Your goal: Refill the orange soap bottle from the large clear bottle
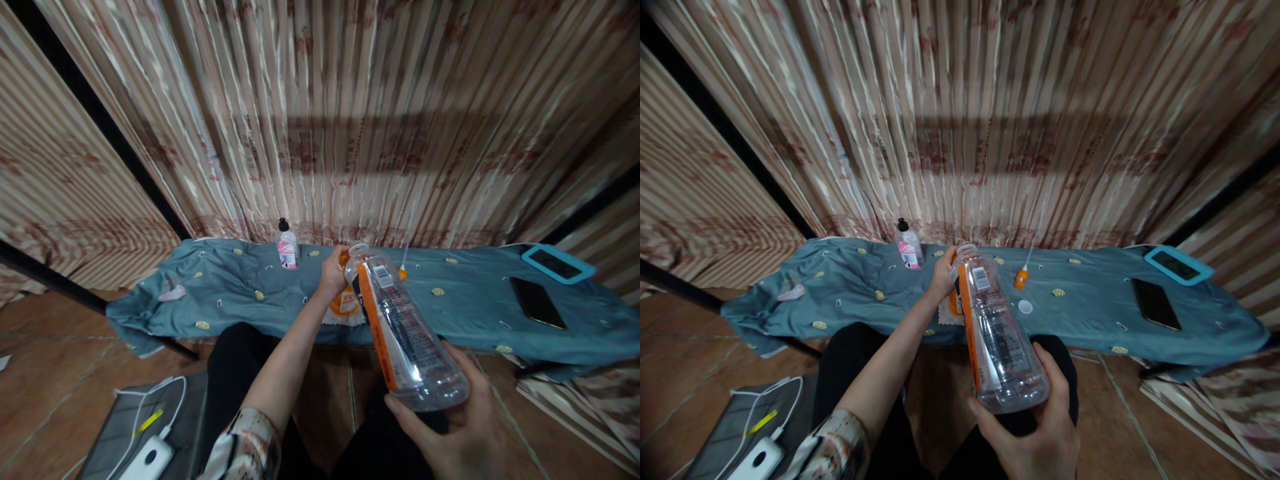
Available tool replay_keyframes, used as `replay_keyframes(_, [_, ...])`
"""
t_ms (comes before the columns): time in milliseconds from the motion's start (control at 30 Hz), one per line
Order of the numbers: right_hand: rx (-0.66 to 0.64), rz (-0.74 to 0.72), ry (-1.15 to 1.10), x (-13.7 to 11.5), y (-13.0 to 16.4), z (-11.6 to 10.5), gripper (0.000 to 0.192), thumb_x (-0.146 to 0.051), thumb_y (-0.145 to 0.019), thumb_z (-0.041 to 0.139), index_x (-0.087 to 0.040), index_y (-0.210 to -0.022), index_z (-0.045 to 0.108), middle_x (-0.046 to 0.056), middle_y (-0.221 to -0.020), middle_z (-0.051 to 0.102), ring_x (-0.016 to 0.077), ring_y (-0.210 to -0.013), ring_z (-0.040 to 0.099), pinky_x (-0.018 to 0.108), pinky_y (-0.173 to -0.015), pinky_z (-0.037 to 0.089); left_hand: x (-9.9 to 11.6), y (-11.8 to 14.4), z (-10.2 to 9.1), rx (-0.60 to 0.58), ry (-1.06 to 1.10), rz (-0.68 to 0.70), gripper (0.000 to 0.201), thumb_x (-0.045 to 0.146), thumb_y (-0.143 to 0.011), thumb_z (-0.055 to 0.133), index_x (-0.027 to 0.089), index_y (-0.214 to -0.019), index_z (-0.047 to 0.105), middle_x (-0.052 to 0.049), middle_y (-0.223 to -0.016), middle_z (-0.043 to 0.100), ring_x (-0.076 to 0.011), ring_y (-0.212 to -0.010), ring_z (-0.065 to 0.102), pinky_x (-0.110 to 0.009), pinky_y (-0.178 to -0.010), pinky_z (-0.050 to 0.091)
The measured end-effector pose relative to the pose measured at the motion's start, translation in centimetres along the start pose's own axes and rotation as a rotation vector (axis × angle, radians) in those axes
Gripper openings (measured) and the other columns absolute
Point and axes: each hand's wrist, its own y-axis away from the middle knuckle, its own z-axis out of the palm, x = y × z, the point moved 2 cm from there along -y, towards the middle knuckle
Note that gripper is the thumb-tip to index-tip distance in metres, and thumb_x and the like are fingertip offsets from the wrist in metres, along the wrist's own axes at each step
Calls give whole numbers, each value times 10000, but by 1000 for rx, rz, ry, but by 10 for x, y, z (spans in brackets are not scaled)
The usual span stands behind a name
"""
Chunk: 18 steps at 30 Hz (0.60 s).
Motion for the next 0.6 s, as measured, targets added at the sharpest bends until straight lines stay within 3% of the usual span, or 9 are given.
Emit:
replay_keyframes(333, [-5,-91,68,2,-1,-3,952,-613,-668,873,-174,-1439,528,203,-1356,643,316,-1045,741,313,-639,651,-2,-1,1,-1,0,4,278,293,-737,828,177,-951,693,-18,-872,748,-185,-823,681,-281,-808,541])
replay_keyframes(600, [-3,-52,37,2,1,-2,974,-615,-662,874,-177,-1456,516,208,-1373,638,330,-1068,738,332,-658,656,-4,-1,2,0,-3,12,270,304,-747,819,186,-955,693,-9,-844,738,-190,-830,677,-287,-821,536])
